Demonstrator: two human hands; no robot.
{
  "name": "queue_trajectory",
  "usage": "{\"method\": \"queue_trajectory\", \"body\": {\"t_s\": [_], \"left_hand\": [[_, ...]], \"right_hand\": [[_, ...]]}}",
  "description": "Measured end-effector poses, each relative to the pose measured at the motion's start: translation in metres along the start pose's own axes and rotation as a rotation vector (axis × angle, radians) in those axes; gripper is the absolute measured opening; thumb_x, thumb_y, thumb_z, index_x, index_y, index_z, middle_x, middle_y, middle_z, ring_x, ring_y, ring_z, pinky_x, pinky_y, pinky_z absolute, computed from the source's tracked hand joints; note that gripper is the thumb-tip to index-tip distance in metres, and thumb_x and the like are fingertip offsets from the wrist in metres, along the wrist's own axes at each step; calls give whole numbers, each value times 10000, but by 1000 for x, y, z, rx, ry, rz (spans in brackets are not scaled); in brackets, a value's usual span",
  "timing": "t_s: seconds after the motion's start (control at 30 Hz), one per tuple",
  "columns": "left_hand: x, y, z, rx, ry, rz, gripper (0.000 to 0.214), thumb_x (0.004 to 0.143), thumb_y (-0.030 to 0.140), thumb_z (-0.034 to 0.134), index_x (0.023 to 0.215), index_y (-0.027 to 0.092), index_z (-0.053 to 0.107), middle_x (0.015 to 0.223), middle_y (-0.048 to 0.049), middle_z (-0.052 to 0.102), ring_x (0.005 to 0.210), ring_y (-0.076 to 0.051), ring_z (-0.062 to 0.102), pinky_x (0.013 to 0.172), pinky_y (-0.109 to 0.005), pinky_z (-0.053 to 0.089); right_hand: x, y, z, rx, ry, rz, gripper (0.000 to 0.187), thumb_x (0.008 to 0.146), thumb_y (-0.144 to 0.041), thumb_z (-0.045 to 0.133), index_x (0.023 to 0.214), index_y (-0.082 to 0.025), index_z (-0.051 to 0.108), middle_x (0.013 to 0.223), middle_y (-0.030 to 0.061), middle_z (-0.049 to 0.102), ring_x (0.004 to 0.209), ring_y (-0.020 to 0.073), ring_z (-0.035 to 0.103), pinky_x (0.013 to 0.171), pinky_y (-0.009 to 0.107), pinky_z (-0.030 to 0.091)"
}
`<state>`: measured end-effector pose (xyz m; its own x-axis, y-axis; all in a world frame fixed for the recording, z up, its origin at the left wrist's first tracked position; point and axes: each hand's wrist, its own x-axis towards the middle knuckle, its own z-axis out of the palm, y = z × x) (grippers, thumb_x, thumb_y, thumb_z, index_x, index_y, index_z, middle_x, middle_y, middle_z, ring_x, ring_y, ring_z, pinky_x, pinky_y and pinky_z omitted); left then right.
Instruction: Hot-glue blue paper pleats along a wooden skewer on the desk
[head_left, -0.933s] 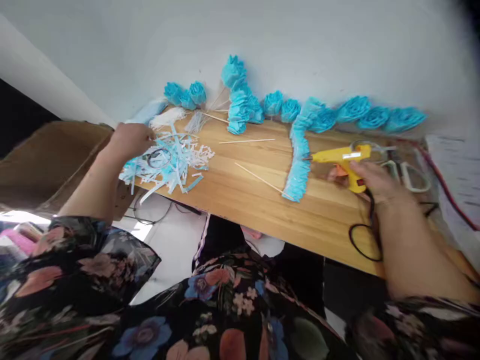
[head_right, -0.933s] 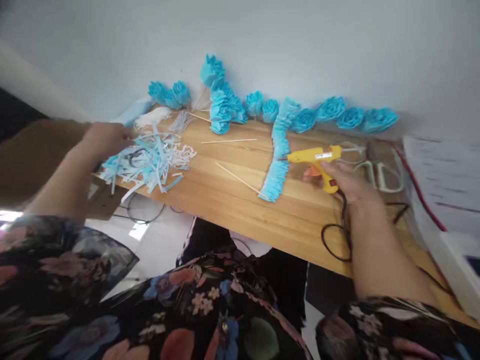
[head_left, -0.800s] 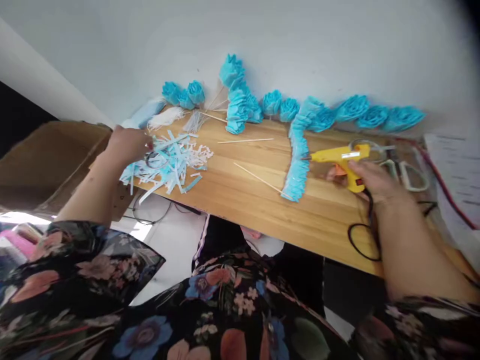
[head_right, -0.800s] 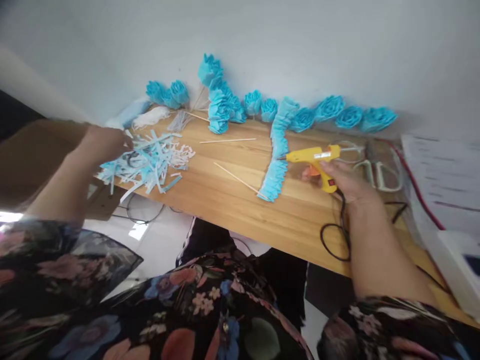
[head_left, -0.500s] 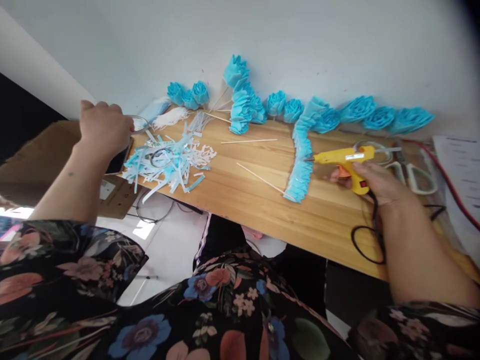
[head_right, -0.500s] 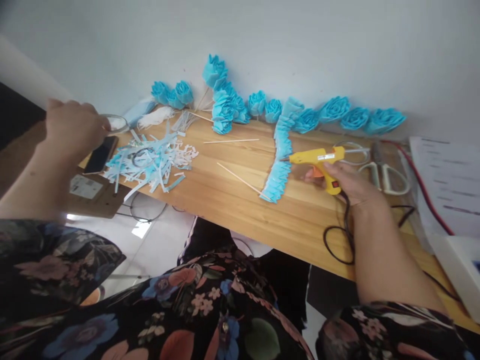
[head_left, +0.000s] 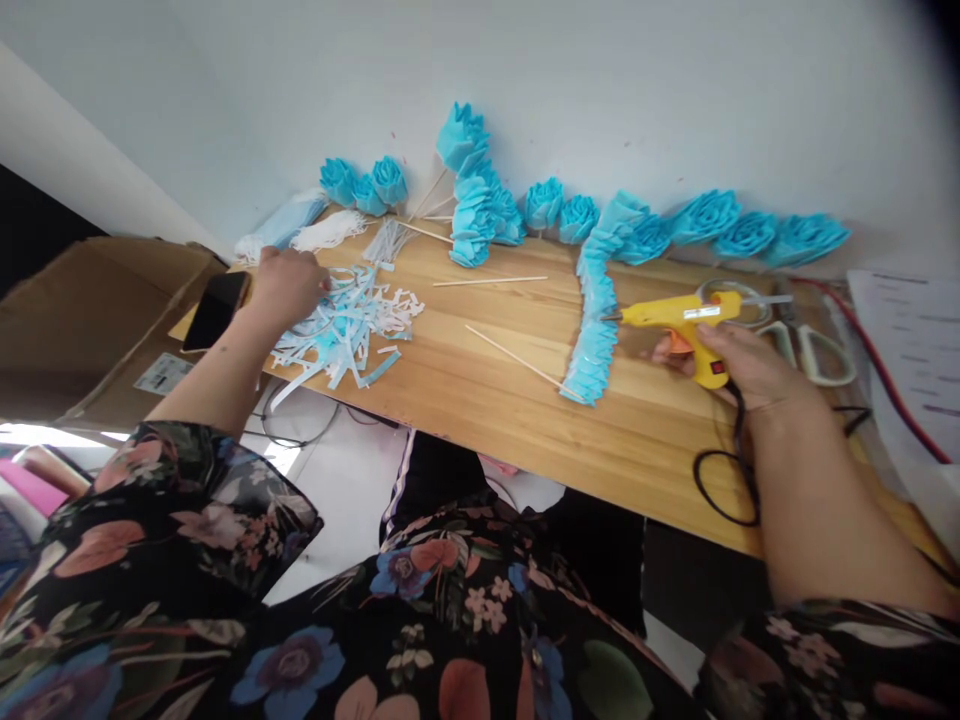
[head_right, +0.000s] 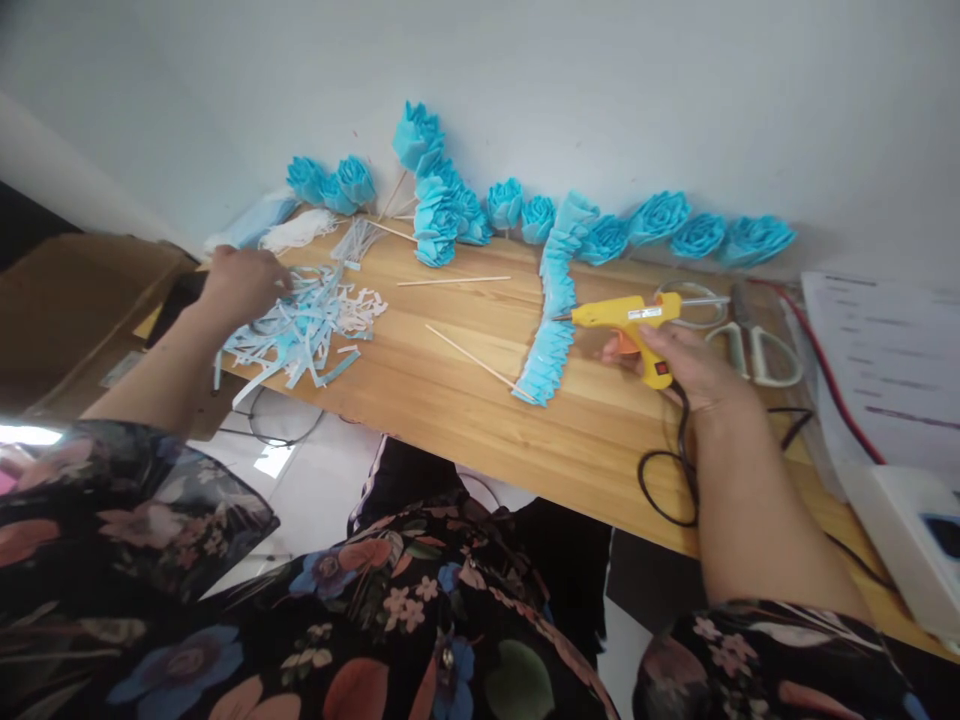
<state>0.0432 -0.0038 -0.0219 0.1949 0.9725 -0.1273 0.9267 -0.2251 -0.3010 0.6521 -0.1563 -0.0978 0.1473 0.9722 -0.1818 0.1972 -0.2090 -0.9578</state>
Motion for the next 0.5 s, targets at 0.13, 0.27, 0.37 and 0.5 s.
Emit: {"method": "queue_trajectory", "body": {"t_s": [0.13,0.27,0.37,0.5], "left_hand": [[-6,-18,-1,8,-77,34,302,1054,188,643,1176,116,909,1296,-187,814,1204,-354,664,1154,-530,423],[-14,-26,-1,5,-138,55,314,1063,214,646,1197,132,917,1340,-197,822,1269,-385,688,1164,-543,439],[-21,-24,-3,-6,-101,50,394,1116,218,581,1354,159,890,1474,-190,805,1337,-368,691,1194,-527,439],[-46,-12,-13,-57,122,30,472,1153,356,587,1526,180,817,1514,-196,797,1329,-369,715,1199,-511,442]], "right_hand": [[4,7,-7,48,-15,17,671,575,-875,1045,720,-264,808,885,209,834,909,373,838,860,504,691],[5,11,-7,102,-25,-4,737,504,-920,1070,725,-261,824,848,133,826,863,339,840,997,513,729],[4,10,-5,111,14,4,760,457,-931,1073,702,-257,823,814,99,808,839,325,837,1035,500,734],[3,12,-8,75,11,22,750,494,-934,1057,740,-257,847,820,90,815,858,333,844,1065,503,729]]}}
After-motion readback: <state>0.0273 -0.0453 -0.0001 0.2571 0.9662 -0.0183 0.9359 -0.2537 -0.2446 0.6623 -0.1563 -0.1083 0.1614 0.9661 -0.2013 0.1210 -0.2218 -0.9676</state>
